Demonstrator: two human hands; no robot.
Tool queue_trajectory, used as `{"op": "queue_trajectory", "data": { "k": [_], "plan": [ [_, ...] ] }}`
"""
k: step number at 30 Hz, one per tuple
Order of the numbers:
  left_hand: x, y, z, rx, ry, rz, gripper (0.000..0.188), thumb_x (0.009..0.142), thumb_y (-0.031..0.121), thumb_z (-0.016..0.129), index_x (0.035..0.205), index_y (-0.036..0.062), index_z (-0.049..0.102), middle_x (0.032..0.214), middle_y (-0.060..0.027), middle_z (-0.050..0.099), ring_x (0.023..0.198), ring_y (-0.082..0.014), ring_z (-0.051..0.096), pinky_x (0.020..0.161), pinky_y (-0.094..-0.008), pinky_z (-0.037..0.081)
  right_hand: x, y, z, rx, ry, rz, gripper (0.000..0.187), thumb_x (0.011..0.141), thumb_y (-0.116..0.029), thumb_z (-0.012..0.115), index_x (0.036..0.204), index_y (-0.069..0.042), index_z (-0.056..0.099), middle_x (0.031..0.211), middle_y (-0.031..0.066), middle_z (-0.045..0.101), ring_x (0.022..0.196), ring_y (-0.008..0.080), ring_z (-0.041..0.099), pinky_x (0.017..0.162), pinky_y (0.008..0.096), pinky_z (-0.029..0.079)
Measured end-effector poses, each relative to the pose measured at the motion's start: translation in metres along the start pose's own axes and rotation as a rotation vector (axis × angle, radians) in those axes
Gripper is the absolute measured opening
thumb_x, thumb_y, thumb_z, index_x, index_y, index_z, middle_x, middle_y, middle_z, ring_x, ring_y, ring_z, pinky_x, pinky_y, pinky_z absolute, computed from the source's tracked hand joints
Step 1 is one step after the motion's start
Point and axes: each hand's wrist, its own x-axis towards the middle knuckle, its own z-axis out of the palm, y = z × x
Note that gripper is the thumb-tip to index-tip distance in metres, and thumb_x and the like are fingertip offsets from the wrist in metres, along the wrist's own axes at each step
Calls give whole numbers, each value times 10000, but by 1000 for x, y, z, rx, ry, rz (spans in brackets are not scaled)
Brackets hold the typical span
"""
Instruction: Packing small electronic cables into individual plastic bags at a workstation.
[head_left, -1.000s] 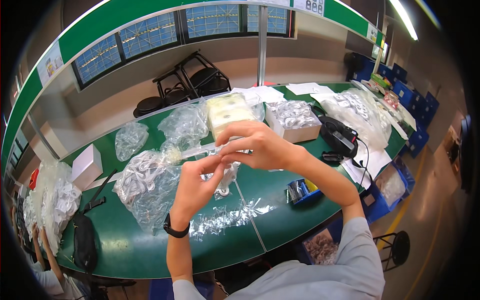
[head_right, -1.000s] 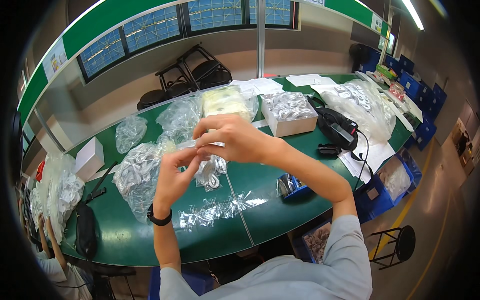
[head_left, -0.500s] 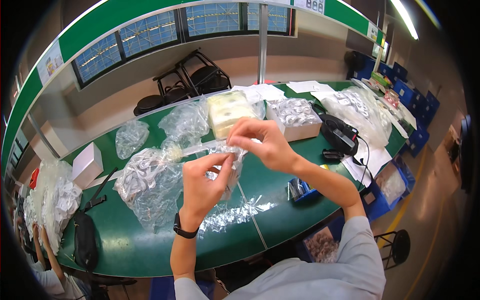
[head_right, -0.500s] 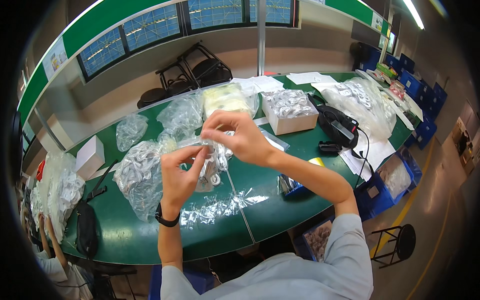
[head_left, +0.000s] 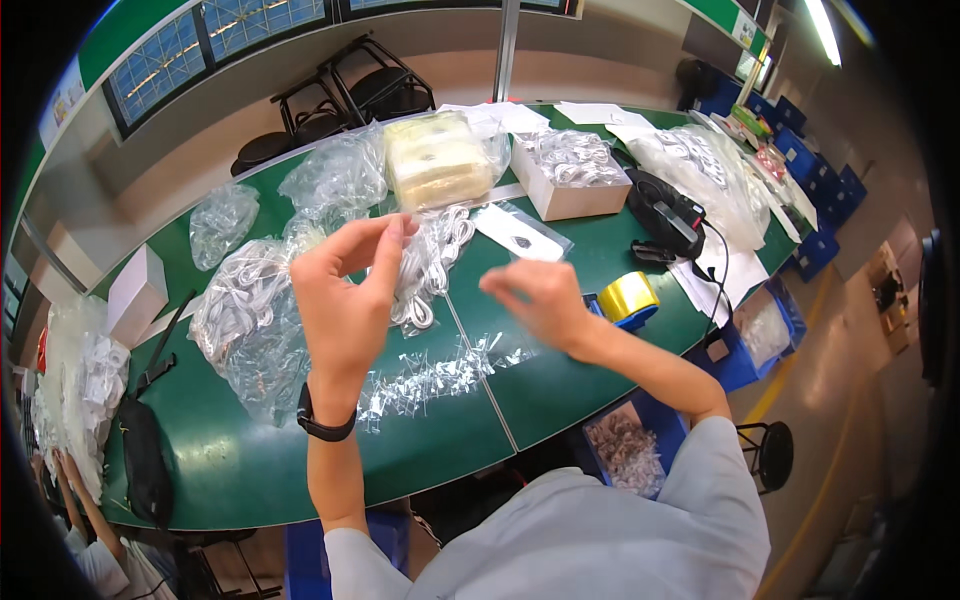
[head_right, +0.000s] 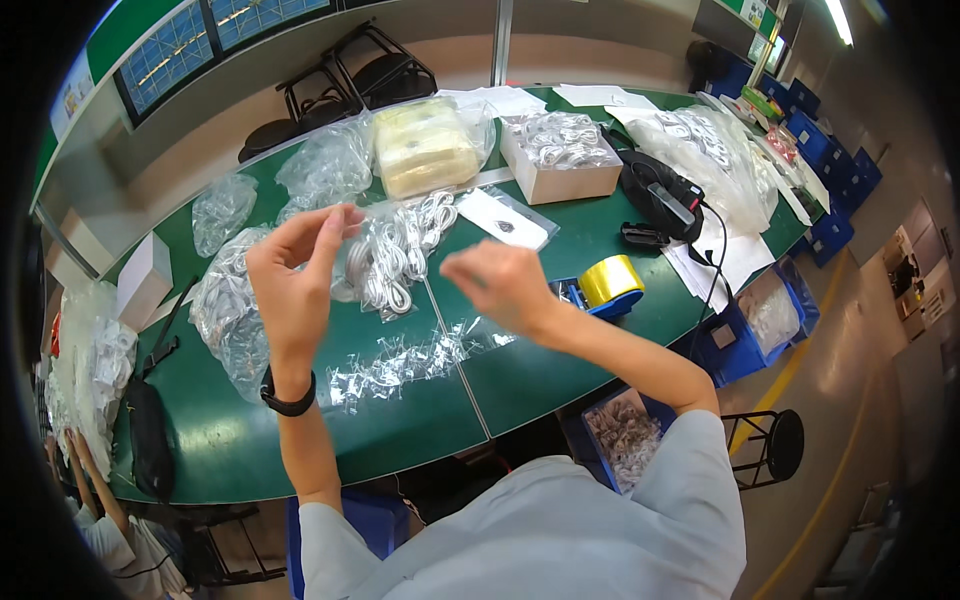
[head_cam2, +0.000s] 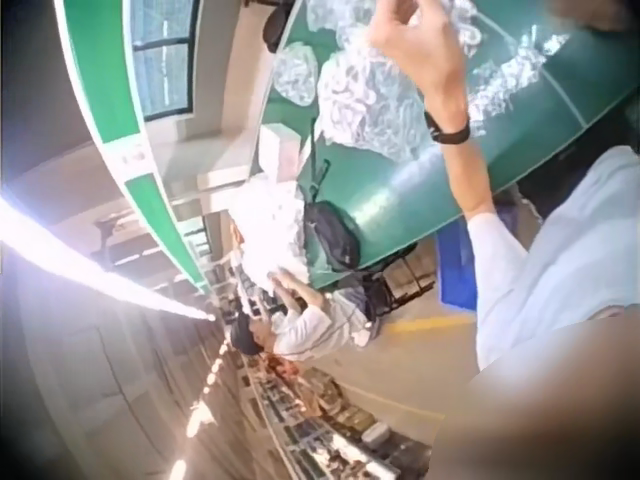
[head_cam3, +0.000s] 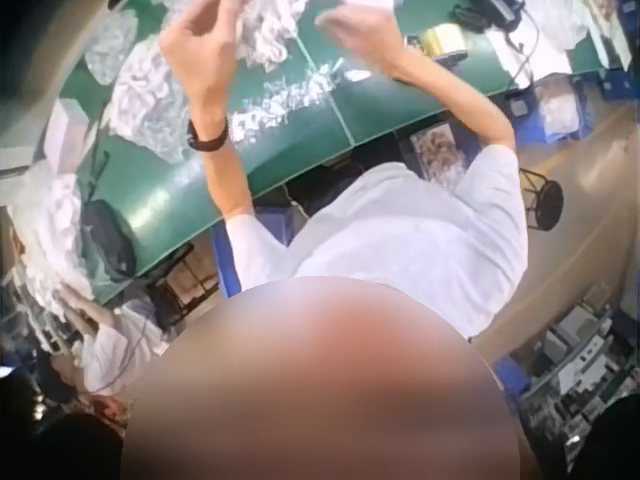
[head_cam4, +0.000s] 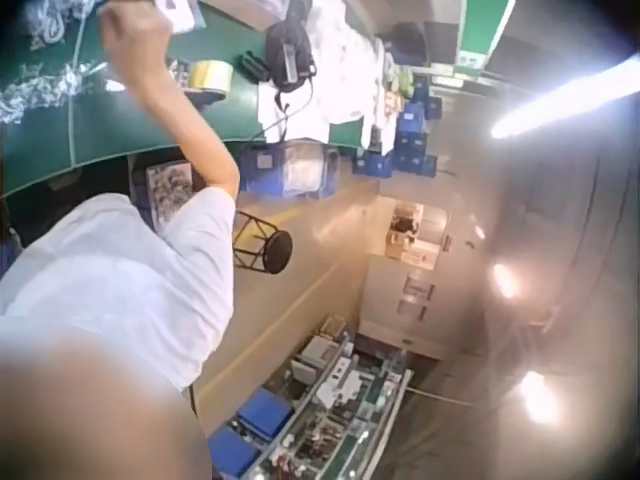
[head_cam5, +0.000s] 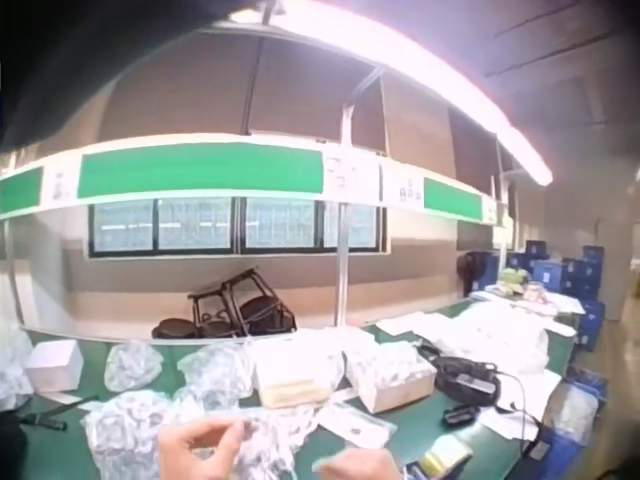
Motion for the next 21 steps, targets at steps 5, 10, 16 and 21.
{"op": "queue_trajectory", "data": {
  "k": [5, 10, 16, 21],
  "plan": [
    [0, 2, -6, -17, -4, -17, 156, 922, 64, 629, 986, -42, 724, 892, -90, 751, 823, -124, 710, 765, -231, 520, -41, -7, 15, -131, -208, 26, 57, 800, -88, 725, 830, -62, 685, 755, 72, 691, 678, 241, 676, 632, 334, 535],
    [1, 0, -4, -42, -23, -45, 155, 921, 69, 636, 989, -41, 722, 890, -99, 749, 818, -139, 715, 755, -237, 531, -63, -16, 25, -114, -150, 49, 74, 805, -75, 703, 873, -58, 678, 814, 77, 702, 783, 266, 696, 782, 385, 559],
    [-1, 3, -7, -59, -69, -49, 158, 922, 71, 634, 996, -40, 720, 889, -108, 748, 812, -147, 718, 753, -243, 536, -111, -52, 20, -232, -487, 173, 360, 888, -98, 614, 1243, -38, 600, 1373, 122, 542, 1363, 336, 411, 1147, 616, 179],
    [0, 0, -12, -85, -49, -43, 161, 923, 73, 634, 992, -46, 719, 886, -115, 747, 815, -148, 719, 750, -244, 538, -107, -42, 6, 33, -580, 294, 394, 942, -103, 572, 1329, -33, 543, 1477, 104, 459, 1431, 350, 316, 1161, 620, 81]
  ]
}}
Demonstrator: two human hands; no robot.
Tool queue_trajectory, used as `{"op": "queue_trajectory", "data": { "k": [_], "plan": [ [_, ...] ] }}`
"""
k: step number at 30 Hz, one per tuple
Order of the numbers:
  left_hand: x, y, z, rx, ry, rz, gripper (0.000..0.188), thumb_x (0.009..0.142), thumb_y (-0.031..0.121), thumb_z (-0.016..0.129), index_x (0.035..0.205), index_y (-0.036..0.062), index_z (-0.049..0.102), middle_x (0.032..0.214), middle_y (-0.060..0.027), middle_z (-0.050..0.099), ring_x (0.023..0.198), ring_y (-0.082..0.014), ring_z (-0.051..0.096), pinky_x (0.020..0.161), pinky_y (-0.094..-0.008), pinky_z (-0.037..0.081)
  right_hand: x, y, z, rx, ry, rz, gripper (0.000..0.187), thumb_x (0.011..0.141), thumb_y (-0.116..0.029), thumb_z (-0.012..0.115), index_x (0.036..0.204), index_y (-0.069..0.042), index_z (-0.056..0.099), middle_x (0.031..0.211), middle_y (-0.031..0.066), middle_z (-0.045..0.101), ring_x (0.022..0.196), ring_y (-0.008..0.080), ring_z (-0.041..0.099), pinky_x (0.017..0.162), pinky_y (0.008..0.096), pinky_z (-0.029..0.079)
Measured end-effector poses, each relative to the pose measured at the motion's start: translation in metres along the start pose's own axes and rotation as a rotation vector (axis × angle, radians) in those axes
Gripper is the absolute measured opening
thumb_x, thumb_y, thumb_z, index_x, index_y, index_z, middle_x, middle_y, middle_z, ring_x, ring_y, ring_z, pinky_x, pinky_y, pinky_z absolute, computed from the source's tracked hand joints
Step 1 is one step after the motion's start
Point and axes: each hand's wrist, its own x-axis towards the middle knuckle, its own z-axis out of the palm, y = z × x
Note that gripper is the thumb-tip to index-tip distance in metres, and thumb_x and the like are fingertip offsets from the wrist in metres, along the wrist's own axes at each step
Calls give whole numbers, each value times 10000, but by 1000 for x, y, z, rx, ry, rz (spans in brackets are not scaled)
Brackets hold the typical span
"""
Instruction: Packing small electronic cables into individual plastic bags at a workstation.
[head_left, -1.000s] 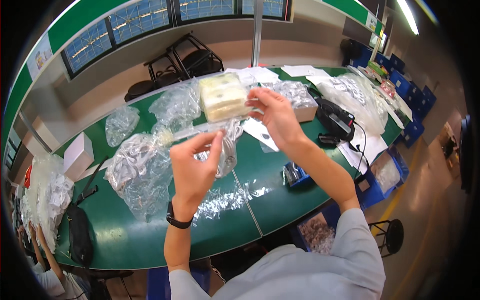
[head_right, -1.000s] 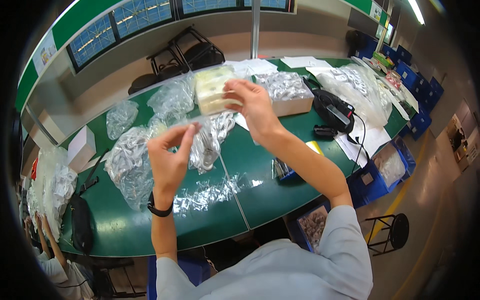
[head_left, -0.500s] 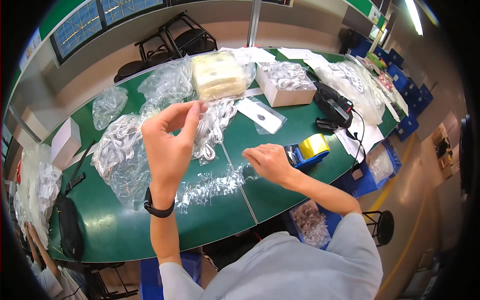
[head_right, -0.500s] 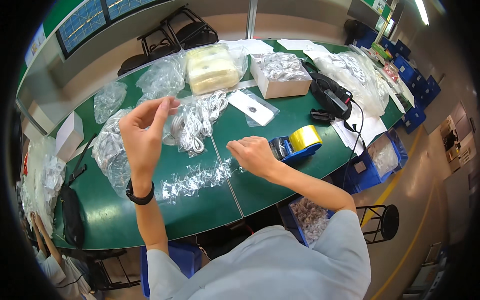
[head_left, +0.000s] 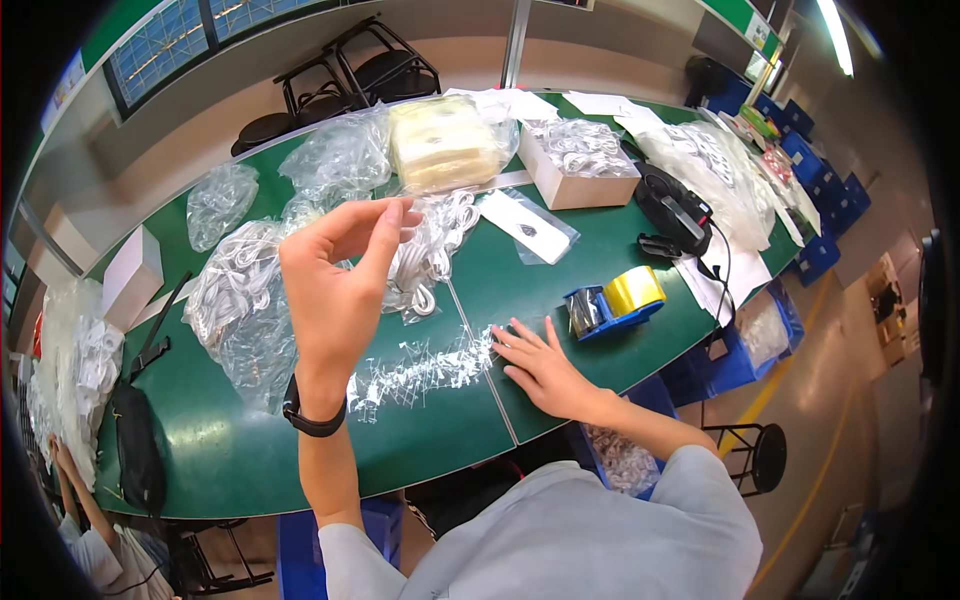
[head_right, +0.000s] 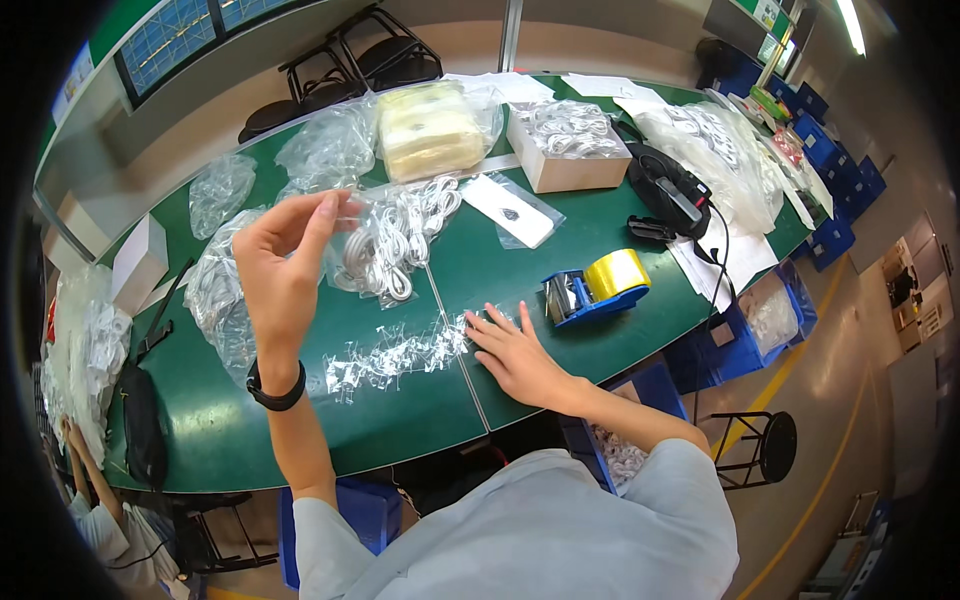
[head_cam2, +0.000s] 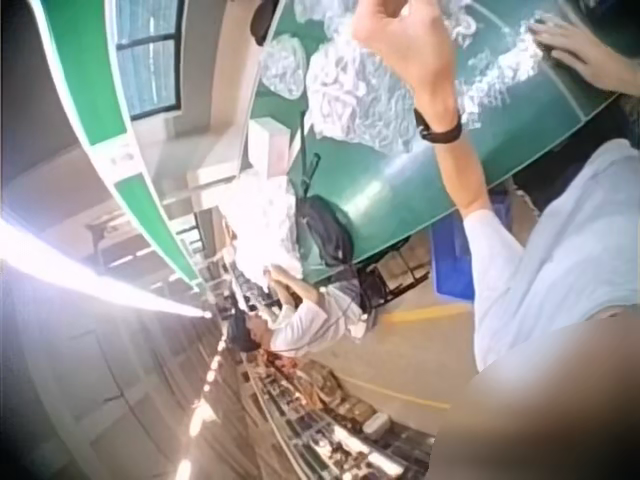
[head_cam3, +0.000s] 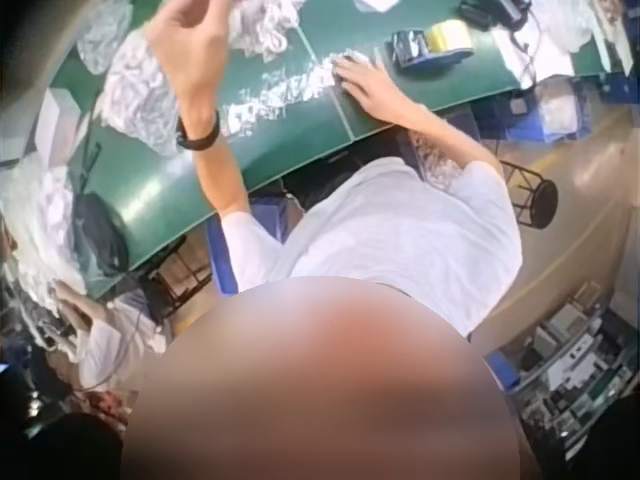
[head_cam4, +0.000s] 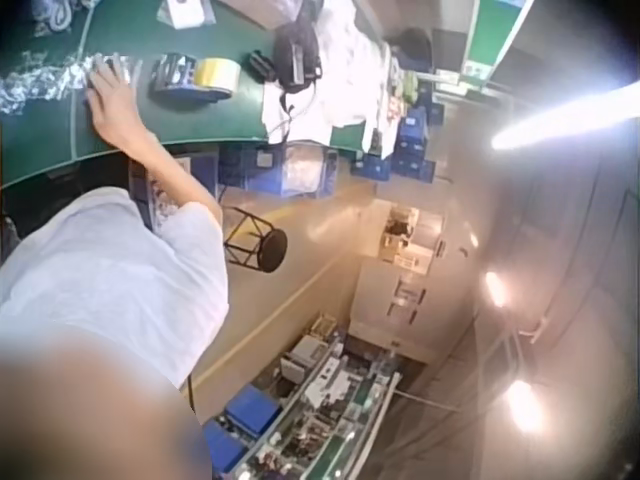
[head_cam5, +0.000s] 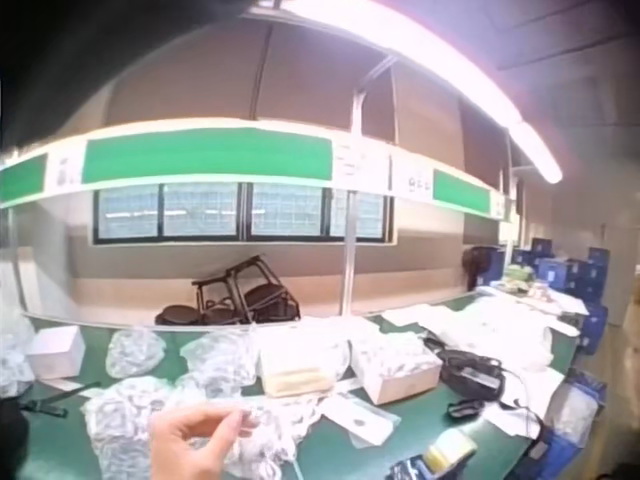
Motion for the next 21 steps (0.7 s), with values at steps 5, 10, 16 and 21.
{"op": "queue_trajectory", "data": {
  "k": [5, 10, 16, 21],
  "plan": [
    [-1, 3, 0, -6, -6, -11, 166, 921, 73, 637, 999, -49, 718, 891, -116, 747, 820, -147, 719, 751, -243, 538, 12, 8, -23, 384, 109, 112, 313, 947, -65, 550, 1252, -39, 612, 1436, 80, 519, 1417, 319, 365, 1178, 583, 92],
    [-4, 5, 6, 27, -40, -44, 169, 917, 67, 639, 1014, -41, 726, 912, -108, 749, 823, -145, 717, 750, -243, 542, 56, -18, -69, 474, 414, -51, 337, 912, -31, 586, 1248, -12, 607, 1208, 150, 656, 1133, 270, 614, 987, 356, 457],
    [-8, 7, 16, 26, 14, -16, 163, 914, 56, 640, 1017, -32, 732, 933, -120, 746, 834, -150, 716, 695, -244, 554, 100, -62, -102, 621, 584, -132, 423, 877, -71, 667, 1279, 11, 566, 1176, 129, 664, 1072, 204, 635, 929, 322, 494],
    [-9, 9, 15, 75, 50, 9, 163, 925, 55, 631, 1020, -36, 728, 937, -124, 743, 831, -152, 713, 720, -253, 556, 127, -70, -110, 711, 599, -174, 150, 865, -34, 674, 1002, 23, 689, 973, 93, 705, 911, 173, 664, 826, 289, 516]
  ]
}}
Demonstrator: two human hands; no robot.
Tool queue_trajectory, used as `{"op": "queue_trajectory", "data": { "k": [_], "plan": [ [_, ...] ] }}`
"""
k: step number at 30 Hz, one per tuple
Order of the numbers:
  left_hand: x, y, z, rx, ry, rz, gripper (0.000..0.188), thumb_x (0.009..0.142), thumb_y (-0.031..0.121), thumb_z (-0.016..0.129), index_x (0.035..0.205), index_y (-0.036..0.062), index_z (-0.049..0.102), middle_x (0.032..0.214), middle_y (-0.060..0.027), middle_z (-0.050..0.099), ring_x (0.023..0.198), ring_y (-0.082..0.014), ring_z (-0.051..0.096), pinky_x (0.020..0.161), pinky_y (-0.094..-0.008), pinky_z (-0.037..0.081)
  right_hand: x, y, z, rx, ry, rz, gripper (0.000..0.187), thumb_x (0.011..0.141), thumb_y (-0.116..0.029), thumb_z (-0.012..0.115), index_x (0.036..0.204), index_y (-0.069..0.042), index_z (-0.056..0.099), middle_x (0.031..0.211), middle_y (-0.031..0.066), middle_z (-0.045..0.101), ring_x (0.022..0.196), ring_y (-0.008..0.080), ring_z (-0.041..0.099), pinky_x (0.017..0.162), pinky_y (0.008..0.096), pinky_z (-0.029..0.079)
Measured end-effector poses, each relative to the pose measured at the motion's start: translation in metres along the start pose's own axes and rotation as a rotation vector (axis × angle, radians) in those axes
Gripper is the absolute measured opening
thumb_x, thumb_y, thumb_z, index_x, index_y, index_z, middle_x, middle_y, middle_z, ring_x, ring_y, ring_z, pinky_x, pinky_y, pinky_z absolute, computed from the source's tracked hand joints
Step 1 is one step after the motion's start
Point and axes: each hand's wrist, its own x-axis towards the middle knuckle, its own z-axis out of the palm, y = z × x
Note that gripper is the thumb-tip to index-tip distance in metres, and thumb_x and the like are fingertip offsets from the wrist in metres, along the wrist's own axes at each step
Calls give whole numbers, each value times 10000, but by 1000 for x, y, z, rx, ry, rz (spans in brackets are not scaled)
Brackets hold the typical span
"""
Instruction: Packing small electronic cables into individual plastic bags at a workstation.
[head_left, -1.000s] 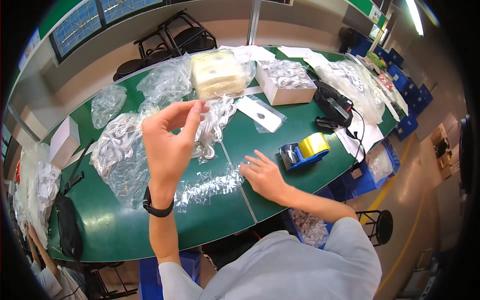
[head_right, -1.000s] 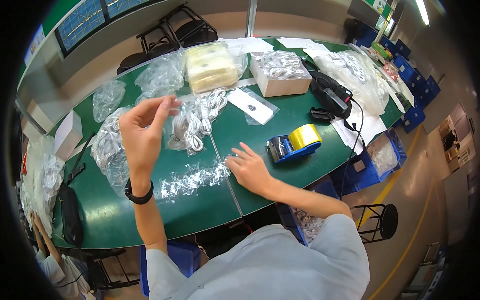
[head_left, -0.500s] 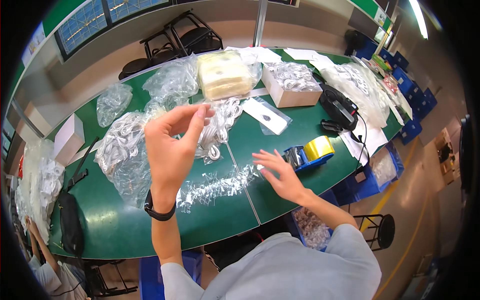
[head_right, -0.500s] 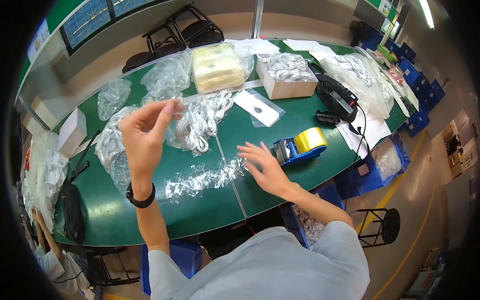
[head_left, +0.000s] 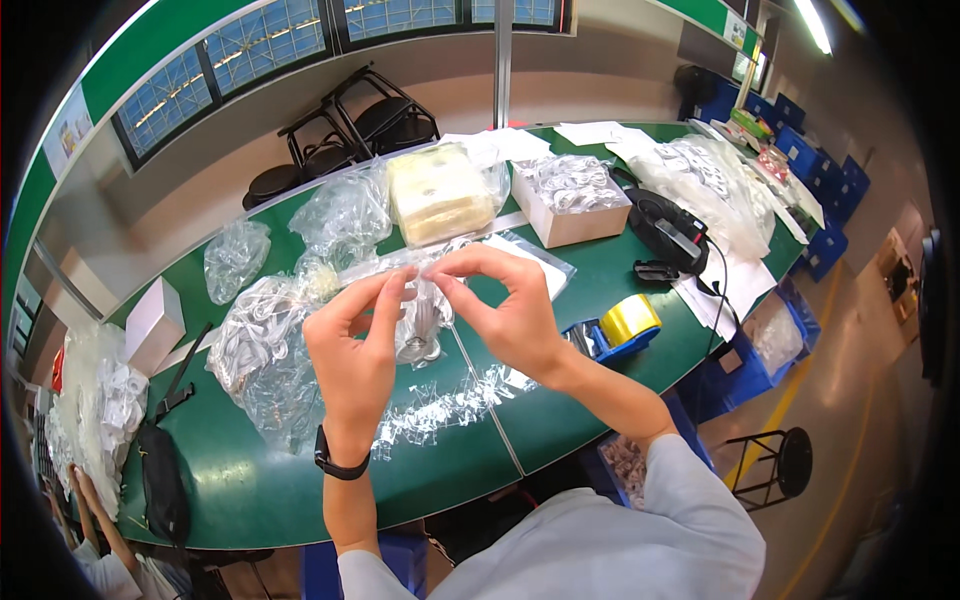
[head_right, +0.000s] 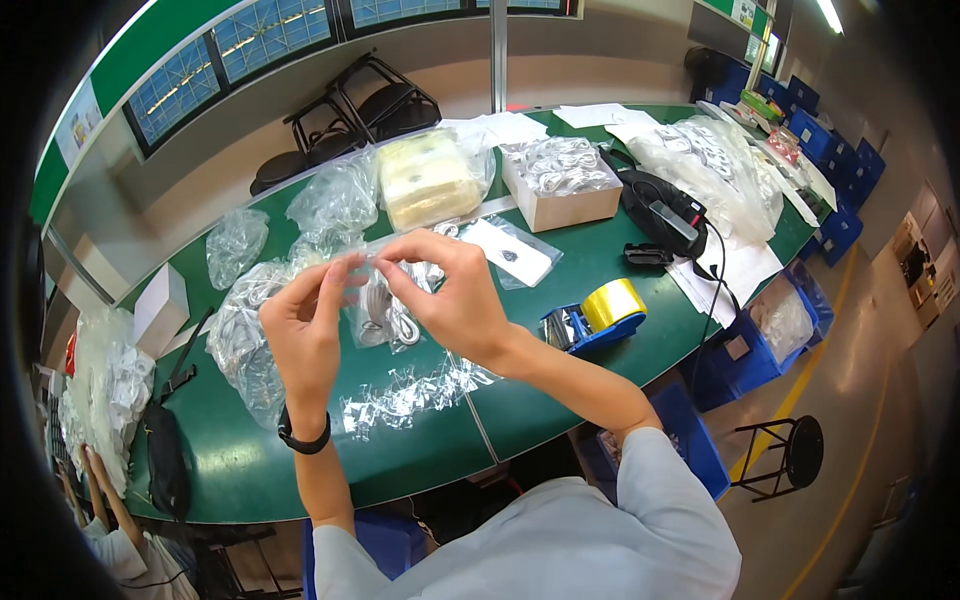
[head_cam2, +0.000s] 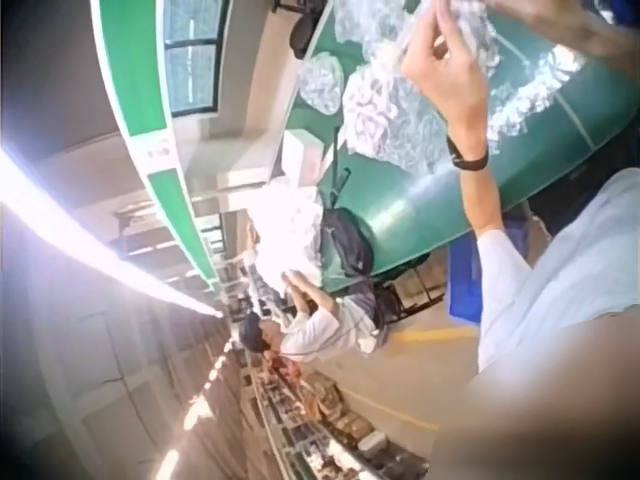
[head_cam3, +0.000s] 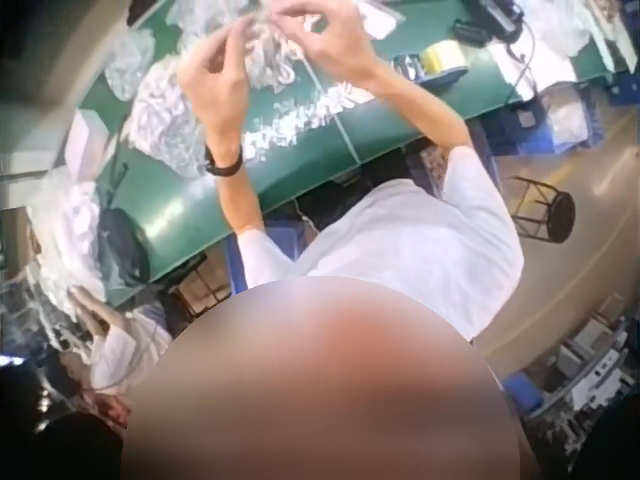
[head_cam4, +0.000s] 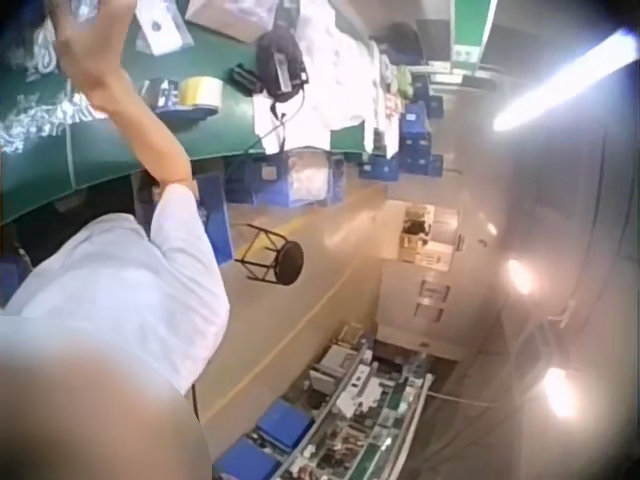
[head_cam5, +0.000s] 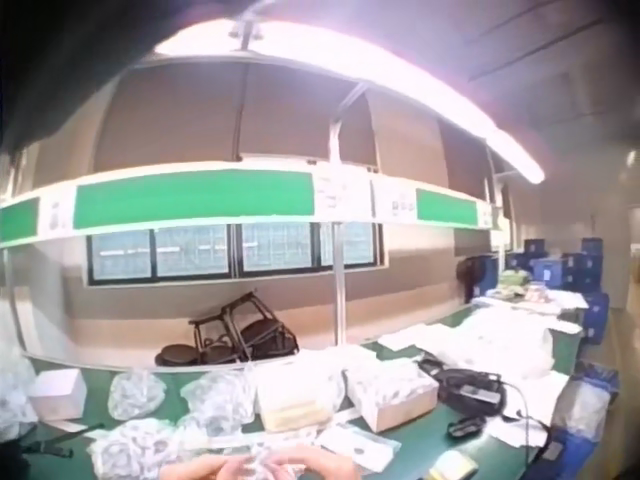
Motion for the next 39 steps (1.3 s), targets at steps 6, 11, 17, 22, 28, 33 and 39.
{"op": "queue_trajectory", "data": {
  "k": [6, 11, 17, 22, 28, 33, 39],
  "plan": [
    [1, 7, -9, -69, 2, 3, 212, 986, 76, 553, 1059, -57, 701, 977, -118, 735, 868, -161, 704, 769, -277, 565, 16, -3, 5, -27, 9, -176, 114, 835, -46, 717, 923, 24, 695, 871, 112, 705, 798, 197, 677, 722, 286, 520],
    [4, 3, -11, -63, 84, 44, 184, 959, 56, 597, 1035, -75, 701, 953, -141, 735, 859, -167, 707, 787, -280, 561, 20, -3, 3, -102, -53, -247, 82, 808, -10, 735, 857, 9, 671, 844, 108, 705, 784, 212, 683, 735, 296, 525],
    [6, 3, -21, -205, 125, 30, 174, 929, 64, 642, 1029, -65, 703, 950, -166, 730, 860, -209, 716, 763, -286, 565, 32, -9, 0, 18, -40, -225, 77, 825, -6, 722, 891, 13, 687, 845, 103, 704, 793, 186, 681, 735, 282, 523],
    [12, -10, -20, -336, 108, 15, 200, 944, 118, 627, 1033, -47, 696, 950, -160, 724, 843, -231, 720, 734, -314, 578, 34, -11, -4, 49, -65, -205, 64, 836, -17, 715, 882, 16, 684, 842, 92, 709, 787, 162, 683, 736, 270, 524],
    [25, -12, -37, -394, -20, -87, 331, 944, 204, 644, 1166, -42, 649, 1076, -179, 702, 973, -251, 697, 865, -353, 554, 38, -13, -21, -7, -51, -204, 62, 817, -10, 724, 851, 17, 680, 809, 95, 702, 746, 172, 680, 694, 273, 516],
    [19, -17, -9, -350, -270, 80, 430, 826, 160, 764, 1182, -50, 644, 1135, -165, 690, 1000, -223, 681, 891, -318, 533, 36, -16, -23, -40, -25, -160, 77, 804, -9, 733, 847, 21, 676, 794, 95, 695, 732, 176, 675, 682, 273, 514],
    [12, -22, -2, -235, -36, 44, 182, 859, 15, 691, 1027, -54, 707, 993, -140, 729, 805, -152, 678, 755, -251, 530, 34, -21, -30, -12, -43, -169, 78, 802, -1, 734, 853, 21, 678, 795, 98, 693, 731, 175, 671, 683, 275, 516]
  ]
}}
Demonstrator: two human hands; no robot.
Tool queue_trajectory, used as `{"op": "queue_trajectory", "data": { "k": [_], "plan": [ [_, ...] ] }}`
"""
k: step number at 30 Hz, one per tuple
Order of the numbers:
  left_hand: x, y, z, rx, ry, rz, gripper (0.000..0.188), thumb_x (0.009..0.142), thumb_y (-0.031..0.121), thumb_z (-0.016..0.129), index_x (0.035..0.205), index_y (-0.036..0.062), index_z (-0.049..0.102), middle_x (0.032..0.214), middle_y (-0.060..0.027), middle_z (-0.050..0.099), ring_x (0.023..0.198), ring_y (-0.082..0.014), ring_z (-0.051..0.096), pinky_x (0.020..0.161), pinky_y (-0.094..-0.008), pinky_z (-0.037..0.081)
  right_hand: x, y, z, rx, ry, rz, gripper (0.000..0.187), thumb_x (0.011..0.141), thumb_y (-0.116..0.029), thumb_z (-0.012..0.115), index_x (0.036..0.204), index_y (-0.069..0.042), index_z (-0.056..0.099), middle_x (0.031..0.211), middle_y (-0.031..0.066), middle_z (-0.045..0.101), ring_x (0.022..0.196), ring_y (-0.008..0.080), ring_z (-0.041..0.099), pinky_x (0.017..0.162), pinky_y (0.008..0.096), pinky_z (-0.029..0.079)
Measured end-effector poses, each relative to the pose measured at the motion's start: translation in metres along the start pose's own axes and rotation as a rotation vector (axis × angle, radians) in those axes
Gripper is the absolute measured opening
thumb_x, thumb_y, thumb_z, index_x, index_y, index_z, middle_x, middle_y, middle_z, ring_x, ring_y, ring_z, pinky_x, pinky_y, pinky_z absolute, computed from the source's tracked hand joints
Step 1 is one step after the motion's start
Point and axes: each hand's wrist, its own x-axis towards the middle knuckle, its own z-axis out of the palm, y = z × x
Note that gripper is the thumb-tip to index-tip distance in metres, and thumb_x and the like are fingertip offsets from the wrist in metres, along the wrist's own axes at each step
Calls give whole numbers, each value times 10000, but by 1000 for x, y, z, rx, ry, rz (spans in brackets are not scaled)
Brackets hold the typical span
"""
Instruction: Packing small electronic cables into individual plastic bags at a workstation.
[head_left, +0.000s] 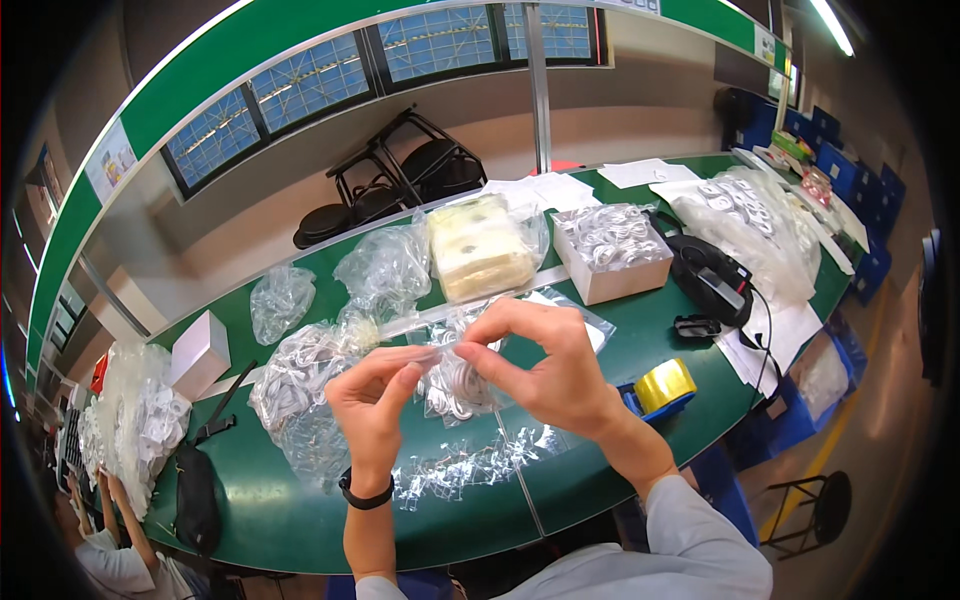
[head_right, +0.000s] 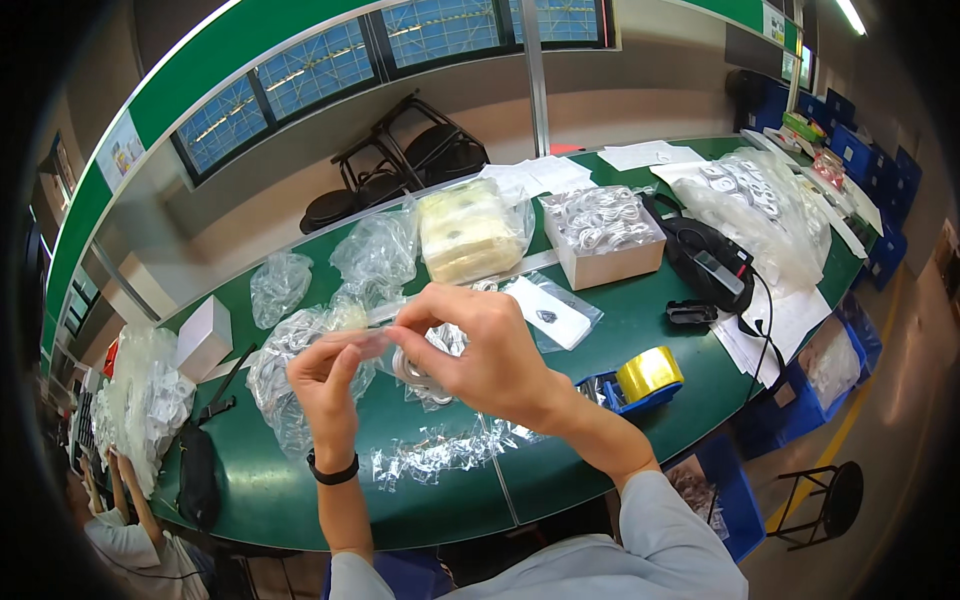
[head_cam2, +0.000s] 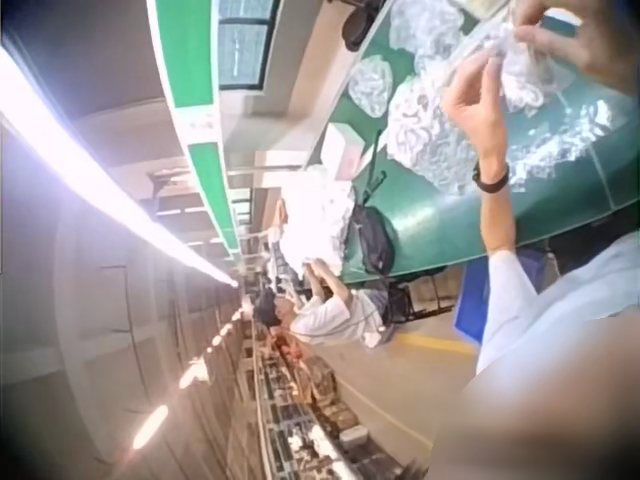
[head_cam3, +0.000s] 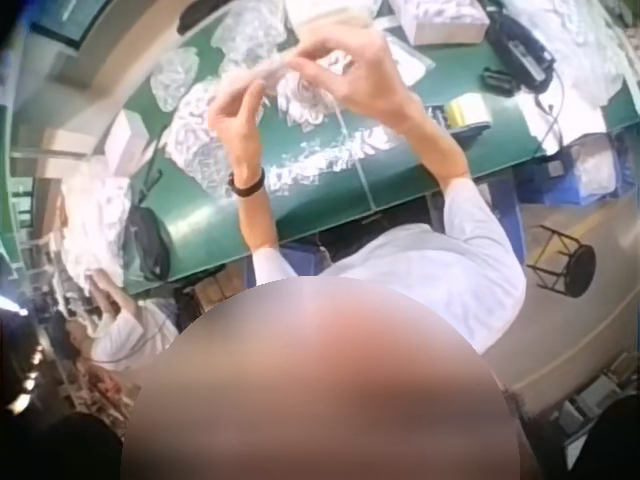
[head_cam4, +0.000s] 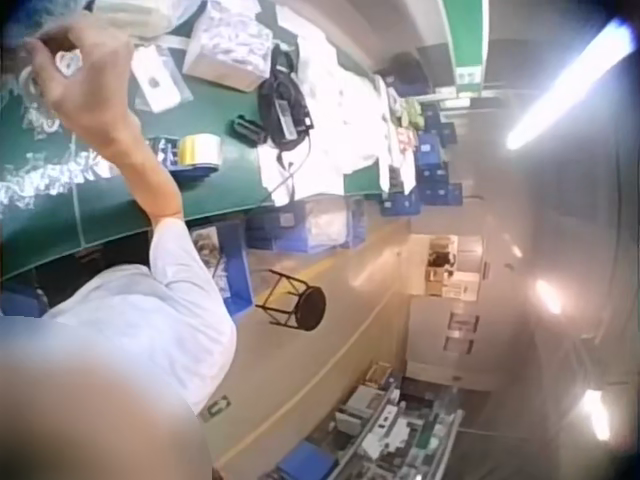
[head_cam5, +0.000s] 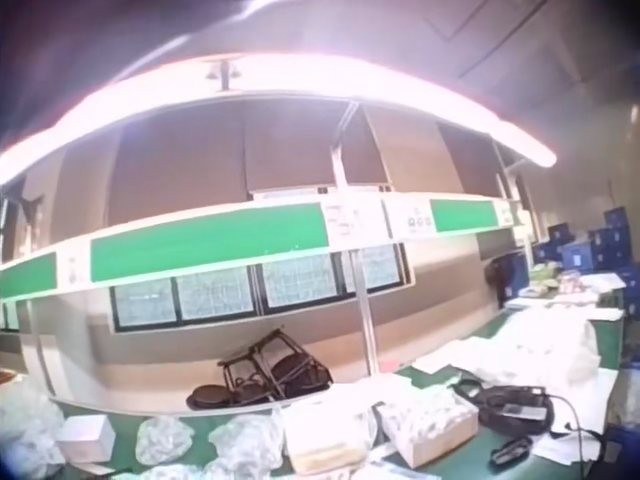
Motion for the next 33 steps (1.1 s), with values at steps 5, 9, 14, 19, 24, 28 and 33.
{"op": "queue_trajectory", "data": {
  "k": [5, 9, 14, 19, 24, 28, 33],
  "plan": [
    [-5, 3, -1, 23, 20, 67, 199, 927, 127, 652, 961, -65, 689, 904, -166, 720, 776, -192, 695, 719, -295, 549, 2, 2, -1, 21, -35, 45, 60, 823, -11, 721, 855, 22, 681, 815, 100, 706, 753, 168, 684, 704, 269, 524],
    [-5, 11, 8, 77, 131, 45, 155, 936, 68, 632, 957, -75, 689, 896, -156, 728, 787, -193, 707, 743, -290, 556, 3, 12, 6, 75, -44, 66, 63, 863, -34, 695, 879, 25, 679, 836, 99, 723, 781, 154, 698, 728, 261, 537],
    [-3, 14, 8, 123, 128, 18, 125, 916, 15, 648, 978, -84, 694, 903, -164, 733, 815, -197, 721, 772, -271, 559, 4, 22, 10, 216, -23, 184, 106, 920, -77, 655, 935, 28, 661, 837, 95, 731, 808, 140, 704, 740, 256, 550],
    [-1, 16, 1, 150, 138, 44, 134, 896, 0, 673, 1000, -83, 691, 895, -165, 734, 802, -195, 725, 757, -273, 566, 5, 22, 13, 229, -54, 167, 93, 910, -62, 665, 935, 28, 660, 852, 98, 732, 824, 145, 707, 746, 256, 550],
    [-2, 19, 0, 108, 179, -5, 129, 899, 2, 670, 995, -81, 692, 891, -167, 733, 796, -186, 721, 746, -262, 564, 5, 20, 14, 253, -97, 116, 100, 894, -49, 682, 951, 30, 662, 881, 97, 732, 853, 149, 711, 779, 260, 550],
    [-3, 19, -3, 181, 201, 43, 130, 901, 3, 668, 994, -84, 690, 887, -161, 732, 779, -177, 715, 731, -259, 565, 3, 24, 15, 265, -182, 178, 139, 874, -72, 706, 958, 35, 678, 882, 105, 731, 857, 156, 711, 794, 276, 552],
    [-5, 19, -4, 199, 216, 55, 118, 897, -9, 666, 983, -86, 693, 877, -146, 730, 773, -173, 714, 731, -256, 562, 3, 21, 15, 217, -139, 195, 153, 865, -88, 715, 950, 37, 689, 861, 107, 727, 833, 154, 707, 782, 285, 554]
  ]
}}
